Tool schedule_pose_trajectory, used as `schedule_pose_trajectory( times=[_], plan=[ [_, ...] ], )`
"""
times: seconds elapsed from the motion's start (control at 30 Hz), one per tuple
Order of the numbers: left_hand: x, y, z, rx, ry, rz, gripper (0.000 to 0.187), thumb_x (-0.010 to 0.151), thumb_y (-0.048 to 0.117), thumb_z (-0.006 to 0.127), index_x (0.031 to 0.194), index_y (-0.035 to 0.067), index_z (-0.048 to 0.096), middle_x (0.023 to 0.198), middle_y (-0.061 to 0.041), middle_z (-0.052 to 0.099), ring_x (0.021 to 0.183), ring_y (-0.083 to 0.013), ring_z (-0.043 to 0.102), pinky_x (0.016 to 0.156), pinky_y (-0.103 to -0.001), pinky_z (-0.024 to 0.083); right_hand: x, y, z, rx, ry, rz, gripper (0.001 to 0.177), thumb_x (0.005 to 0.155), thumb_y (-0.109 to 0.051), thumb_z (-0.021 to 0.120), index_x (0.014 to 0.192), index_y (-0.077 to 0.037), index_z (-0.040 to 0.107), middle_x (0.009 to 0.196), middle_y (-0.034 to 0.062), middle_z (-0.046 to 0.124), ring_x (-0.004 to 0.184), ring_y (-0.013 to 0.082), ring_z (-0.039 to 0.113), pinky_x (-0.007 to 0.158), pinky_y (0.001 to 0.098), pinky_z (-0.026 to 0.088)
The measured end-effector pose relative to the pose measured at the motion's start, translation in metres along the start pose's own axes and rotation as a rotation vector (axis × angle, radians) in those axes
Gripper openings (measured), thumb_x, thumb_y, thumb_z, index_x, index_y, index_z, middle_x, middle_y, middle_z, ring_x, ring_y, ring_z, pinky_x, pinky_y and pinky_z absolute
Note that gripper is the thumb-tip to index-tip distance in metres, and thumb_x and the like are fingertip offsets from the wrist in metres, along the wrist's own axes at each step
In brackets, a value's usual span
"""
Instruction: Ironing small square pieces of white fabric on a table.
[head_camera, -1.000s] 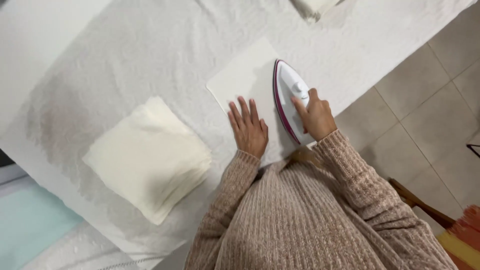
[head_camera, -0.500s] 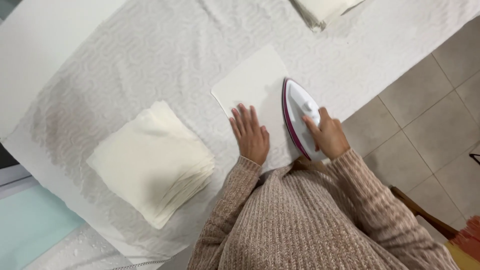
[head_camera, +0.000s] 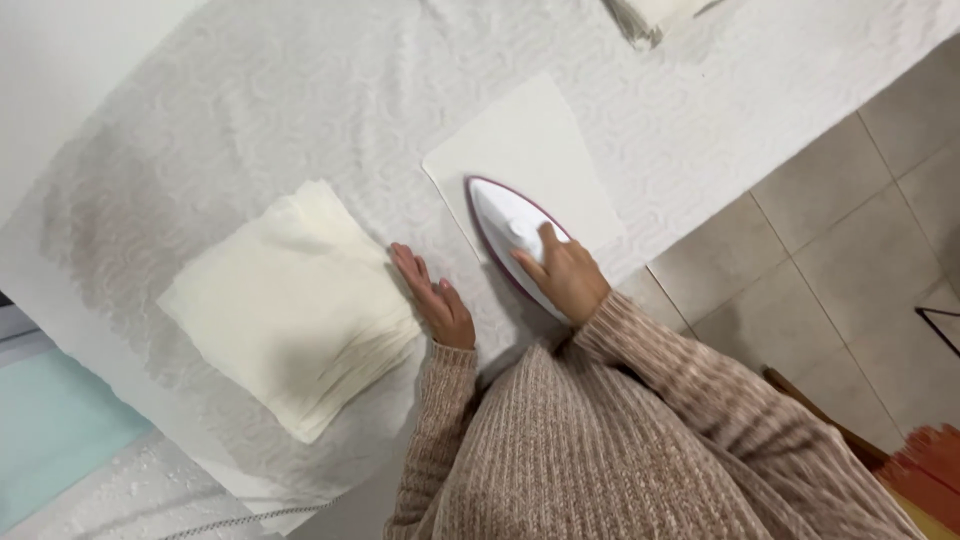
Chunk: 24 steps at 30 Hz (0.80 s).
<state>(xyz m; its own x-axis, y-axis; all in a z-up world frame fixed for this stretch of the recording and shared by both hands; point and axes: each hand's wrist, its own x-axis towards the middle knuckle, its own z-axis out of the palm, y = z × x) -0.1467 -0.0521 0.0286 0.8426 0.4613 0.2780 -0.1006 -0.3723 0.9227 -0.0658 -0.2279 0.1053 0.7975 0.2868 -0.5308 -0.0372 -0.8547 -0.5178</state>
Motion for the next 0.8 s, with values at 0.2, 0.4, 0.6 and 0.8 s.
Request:
schedule_pose_trajectory(
  times=[0.2,0.4,0.6,0.8],
  plan=[
    [0.002,0.001,0.002,0.007,0.037,0.022,0.064,0.107,0.007,0.032,0.16,-0.008,0.0,0.167,-0.029,0.006,0.153,-0.0423,0.014,0.122,-0.049,0.028,-0.025,0.01,0.013,0.002,-0.065,0.052,0.055,0.103,-0.053,0.049,0.125,-0.002,0.049,0.084,0.0341,0.07,0.093,0.0534,0.07,0.081,0.0606,0.057],
    [0.002,0.002,0.0,0.048,-0.005,0.032,0.061,0.109,0.01,0.027,0.161,-0.005,-0.001,0.168,-0.025,0.003,0.153,-0.0415,0.01,0.121,-0.05,0.026,0.06,-0.041,0.01,-0.004,0.034,-0.092,0.053,0.104,-0.051,0.049,0.123,-0.002,0.051,0.088,0.033,0.07,0.09,0.0514,0.072,0.074,0.0594,0.058],
    [0.001,0.0,0.001,0.115,-0.042,0.021,0.064,0.103,0.002,0.029,0.16,-0.007,0.001,0.167,-0.027,0.006,0.152,-0.0429,0.014,0.121,-0.05,0.027,0.105,-0.029,0.005,-0.039,0.091,-0.086,0.06,0.102,-0.055,0.049,0.125,0.0,0.048,0.095,0.0377,0.067,0.095,0.0573,0.068,0.081,0.0646,0.057],
    [0.001,-0.001,0.003,0.132,-0.015,0.035,0.065,0.1,0.005,0.03,0.159,-0.01,0.008,0.165,-0.03,0.011,0.15,-0.0446,0.019,0.119,-0.049,0.031,0.117,0.017,-0.083,-0.037,0.243,0.146,0.074,0.102,-0.066,0.049,0.136,0.0,0.05,0.101,0.0392,0.063,0.098,0.0591,0.067,0.083,0.0634,0.056]
  ],
)
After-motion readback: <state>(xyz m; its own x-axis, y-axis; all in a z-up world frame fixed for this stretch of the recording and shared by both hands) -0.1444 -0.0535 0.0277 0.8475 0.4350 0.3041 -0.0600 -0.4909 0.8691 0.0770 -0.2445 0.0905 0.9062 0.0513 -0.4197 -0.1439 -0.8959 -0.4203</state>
